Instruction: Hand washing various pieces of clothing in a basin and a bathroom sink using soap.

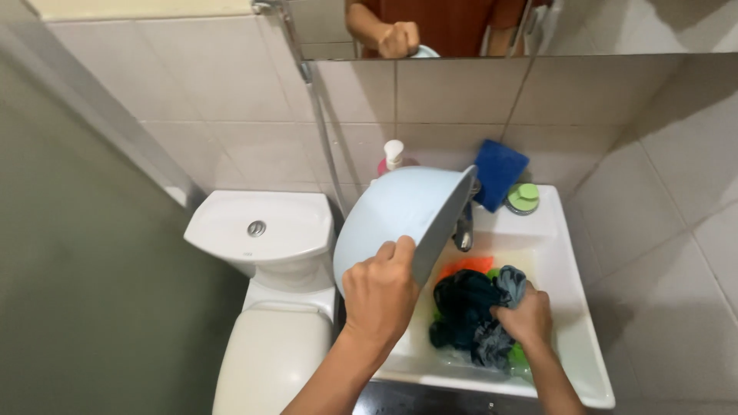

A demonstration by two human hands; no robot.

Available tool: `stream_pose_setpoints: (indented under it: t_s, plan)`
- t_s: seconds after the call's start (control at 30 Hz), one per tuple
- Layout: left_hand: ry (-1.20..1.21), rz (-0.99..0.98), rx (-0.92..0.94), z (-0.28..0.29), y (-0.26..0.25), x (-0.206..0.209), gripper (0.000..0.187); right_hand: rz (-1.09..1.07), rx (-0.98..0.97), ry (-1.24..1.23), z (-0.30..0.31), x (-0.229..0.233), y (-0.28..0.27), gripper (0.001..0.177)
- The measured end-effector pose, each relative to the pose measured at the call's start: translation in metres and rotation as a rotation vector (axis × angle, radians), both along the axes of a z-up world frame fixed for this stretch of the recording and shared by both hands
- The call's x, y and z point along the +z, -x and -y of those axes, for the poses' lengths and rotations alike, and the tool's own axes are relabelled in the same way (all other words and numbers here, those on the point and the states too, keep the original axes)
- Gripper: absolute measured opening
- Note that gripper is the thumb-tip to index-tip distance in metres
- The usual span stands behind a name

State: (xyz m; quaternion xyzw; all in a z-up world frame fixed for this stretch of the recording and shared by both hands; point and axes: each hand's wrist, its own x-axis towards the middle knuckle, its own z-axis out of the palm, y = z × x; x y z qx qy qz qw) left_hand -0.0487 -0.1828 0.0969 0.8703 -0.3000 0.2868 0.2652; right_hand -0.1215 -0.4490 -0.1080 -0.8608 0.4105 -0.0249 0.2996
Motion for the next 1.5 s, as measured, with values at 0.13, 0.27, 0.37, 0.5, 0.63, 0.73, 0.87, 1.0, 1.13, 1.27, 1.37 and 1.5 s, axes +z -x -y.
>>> stream_pose_setpoints:
  t_s: [0.13,0.27,0.37,0.5,0.63,0.73,0.87,1.0,1.13,1.27,1.37,1.5]
  plan:
    - [0.018,0.065,-0.013,-0.009,0.018,0.002,0.017,-0.470,0.083,0.135,-0.022,0.004,-0.016,0.092]
    - [0.026,0.165,-0.073,-0.018,0.032,-0.001,0.018,-0.136,0.450,0.721,-0.054,-0.027,-0.028,0.082]
    - [0.061,0.197,-0.094,-0.023,0.041,0.003,0.018,-0.097,0.678,0.622,-0.089,-0.023,-0.039,0.055]
    - [0.106,0.177,-0.110,-0.029,0.052,0.014,0.020,-0.146,0.784,0.397,-0.119,-0.042,-0.047,0.036]
    - [0.096,0.245,-0.118,-0.036,0.060,0.018,0.020,0.148,0.691,0.018,-0.106,-0.069,-0.072,0.038]
    - [0.078,0.195,-0.116,-0.040,0.058,0.012,0.021,0.359,0.617,-0.274,-0.092,-0.084,-0.100,0.039]
    - [0.146,0.136,-0.115,-0.040,0.055,0.000,0.016,0.609,0.461,-0.669,-0.078,-0.087,-0.110,0.042]
    - [0.413,-0.118,0.070,-0.050,0.036,-0.002,0.012,0.662,0.146,-0.192,-0.085,-0.055,-0.096,0.053]
    - [0.463,-0.328,0.259,-0.083,0.006,-0.017,0.032,0.332,0.083,-0.026,-0.053,-0.094,-0.094,0.064]
    - [0.672,-0.624,0.396,-0.121,-0.006,-0.013,0.037,0.461,0.179,-0.045,-0.027,-0.100,-0.082,0.045]
    - [0.778,-0.709,0.416,-0.131,-0.008,-0.028,0.036,0.486,0.237,-0.114,-0.032,-0.085,-0.084,0.035]
    - [0.781,-0.800,0.497,-0.129,-0.008,-0.026,0.036,0.317,0.083,0.073,-0.036,-0.076,-0.074,0.030]
